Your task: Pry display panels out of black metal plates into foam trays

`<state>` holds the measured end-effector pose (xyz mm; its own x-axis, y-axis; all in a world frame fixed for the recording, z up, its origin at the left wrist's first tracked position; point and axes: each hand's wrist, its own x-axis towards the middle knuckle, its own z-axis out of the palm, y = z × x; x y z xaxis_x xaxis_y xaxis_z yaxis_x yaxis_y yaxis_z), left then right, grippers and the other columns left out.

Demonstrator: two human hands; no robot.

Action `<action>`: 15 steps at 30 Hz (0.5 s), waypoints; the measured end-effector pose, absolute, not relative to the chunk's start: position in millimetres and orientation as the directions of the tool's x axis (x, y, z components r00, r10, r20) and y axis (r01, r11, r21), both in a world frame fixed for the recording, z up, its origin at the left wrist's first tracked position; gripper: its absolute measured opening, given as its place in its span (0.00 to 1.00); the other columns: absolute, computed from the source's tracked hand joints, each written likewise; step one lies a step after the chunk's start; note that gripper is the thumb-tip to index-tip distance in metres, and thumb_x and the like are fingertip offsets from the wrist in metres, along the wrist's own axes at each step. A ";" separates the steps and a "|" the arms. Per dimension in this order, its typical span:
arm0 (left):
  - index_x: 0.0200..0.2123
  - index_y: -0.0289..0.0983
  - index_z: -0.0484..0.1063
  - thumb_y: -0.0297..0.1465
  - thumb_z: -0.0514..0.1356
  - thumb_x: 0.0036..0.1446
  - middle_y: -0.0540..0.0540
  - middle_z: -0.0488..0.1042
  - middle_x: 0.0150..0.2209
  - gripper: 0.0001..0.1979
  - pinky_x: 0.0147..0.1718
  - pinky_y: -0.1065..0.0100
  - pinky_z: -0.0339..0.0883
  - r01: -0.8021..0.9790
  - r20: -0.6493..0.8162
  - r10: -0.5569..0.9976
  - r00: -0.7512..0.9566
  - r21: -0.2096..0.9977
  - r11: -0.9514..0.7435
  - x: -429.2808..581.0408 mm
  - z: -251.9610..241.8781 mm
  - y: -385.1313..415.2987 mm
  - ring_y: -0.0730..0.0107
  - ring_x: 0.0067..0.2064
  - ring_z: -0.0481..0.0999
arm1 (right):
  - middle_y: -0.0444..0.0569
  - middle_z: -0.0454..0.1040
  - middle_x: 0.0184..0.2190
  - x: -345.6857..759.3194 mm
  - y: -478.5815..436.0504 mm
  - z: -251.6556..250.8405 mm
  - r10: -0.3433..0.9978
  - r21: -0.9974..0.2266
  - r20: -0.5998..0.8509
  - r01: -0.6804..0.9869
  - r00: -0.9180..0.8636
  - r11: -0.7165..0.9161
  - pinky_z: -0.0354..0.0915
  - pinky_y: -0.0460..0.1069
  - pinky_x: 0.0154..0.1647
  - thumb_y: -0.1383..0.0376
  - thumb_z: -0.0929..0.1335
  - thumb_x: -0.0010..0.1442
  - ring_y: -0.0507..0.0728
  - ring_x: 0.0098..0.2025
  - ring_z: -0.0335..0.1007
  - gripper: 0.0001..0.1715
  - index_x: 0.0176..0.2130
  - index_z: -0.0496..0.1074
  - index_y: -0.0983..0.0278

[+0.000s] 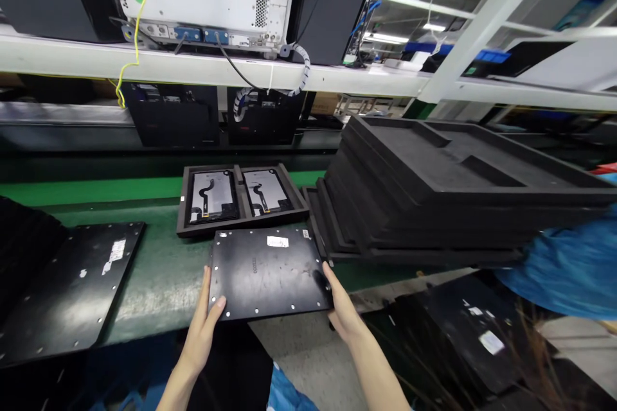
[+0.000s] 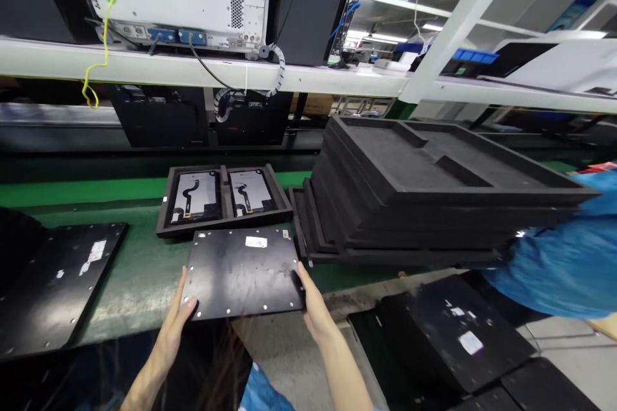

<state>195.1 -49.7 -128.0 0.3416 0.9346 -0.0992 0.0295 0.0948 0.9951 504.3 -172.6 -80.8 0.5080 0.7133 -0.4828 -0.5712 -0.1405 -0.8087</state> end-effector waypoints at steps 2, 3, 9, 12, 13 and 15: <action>0.82 0.56 0.50 0.53 0.61 0.71 0.56 0.48 0.83 0.42 0.82 0.51 0.36 -0.038 -0.128 0.920 0.370 0.988 0.152 189.4 -130.9 -46.4 0.54 0.84 0.41 | 0.47 0.80 0.64 499.6 -171.6 -86.3 0.740 -0.852 -0.424 -0.507 0.523 -0.129 0.57 0.62 0.81 0.36 0.77 0.62 0.66 0.77 0.62 0.38 0.59 0.84 0.57; 0.82 0.54 0.51 0.53 0.61 0.70 0.54 0.51 0.82 0.42 0.82 0.50 0.40 -0.077 -0.152 0.910 0.385 0.977 0.196 186.2 -131.9 -44.3 0.51 0.83 0.45 | 0.46 0.78 0.67 497.5 -171.7 -88.5 0.753 -0.877 -0.390 -0.462 0.529 -0.130 0.52 0.61 0.82 0.36 0.77 0.62 0.65 0.79 0.58 0.38 0.60 0.83 0.55; 0.82 0.50 0.52 0.54 0.60 0.70 0.49 0.57 0.81 0.43 0.81 0.51 0.46 -0.127 -0.205 0.888 0.411 0.952 0.279 178.3 -132.1 -37.2 0.48 0.82 0.54 | 0.42 0.70 0.73 496.8 -171.7 -90.0 0.785 -0.920 -0.342 -0.353 0.517 -0.168 0.37 0.63 0.85 0.34 0.76 0.63 0.62 0.83 0.48 0.40 0.63 0.80 0.52; 0.82 0.50 0.49 0.54 0.59 0.72 0.51 0.47 0.83 0.43 0.82 0.55 0.37 -0.065 -0.146 0.908 0.393 0.981 0.186 180.6 -131.6 -38.9 0.55 0.84 0.43 | 0.44 0.74 0.71 502.2 -170.7 -88.4 0.761 -0.878 -0.417 -0.436 0.497 -0.196 0.44 0.61 0.84 0.35 0.75 0.63 0.63 0.81 0.53 0.39 0.61 0.82 0.53; 0.83 0.50 0.48 0.53 0.59 0.72 0.52 0.45 0.84 0.44 0.82 0.56 0.35 -0.052 -0.133 0.909 0.395 0.985 0.167 180.7 -131.5 -39.0 0.56 0.84 0.40 | 0.45 0.75 0.69 504.2 -170.4 -87.9 0.749 -0.860 -0.444 -0.468 0.491 -0.202 0.47 0.61 0.83 0.34 0.75 0.63 0.64 0.80 0.56 0.38 0.60 0.83 0.54; 0.83 0.50 0.48 0.55 0.57 0.72 0.53 0.44 0.84 0.43 0.82 0.54 0.36 -0.067 -0.142 0.897 0.419 0.980 0.187 179.6 -131.2 -37.1 0.56 0.84 0.40 | 0.49 0.78 0.67 508.8 -169.1 -86.6 0.747 -0.835 -0.472 -0.509 0.468 -0.209 0.53 0.61 0.81 0.33 0.73 0.64 0.66 0.78 0.61 0.40 0.58 0.84 0.57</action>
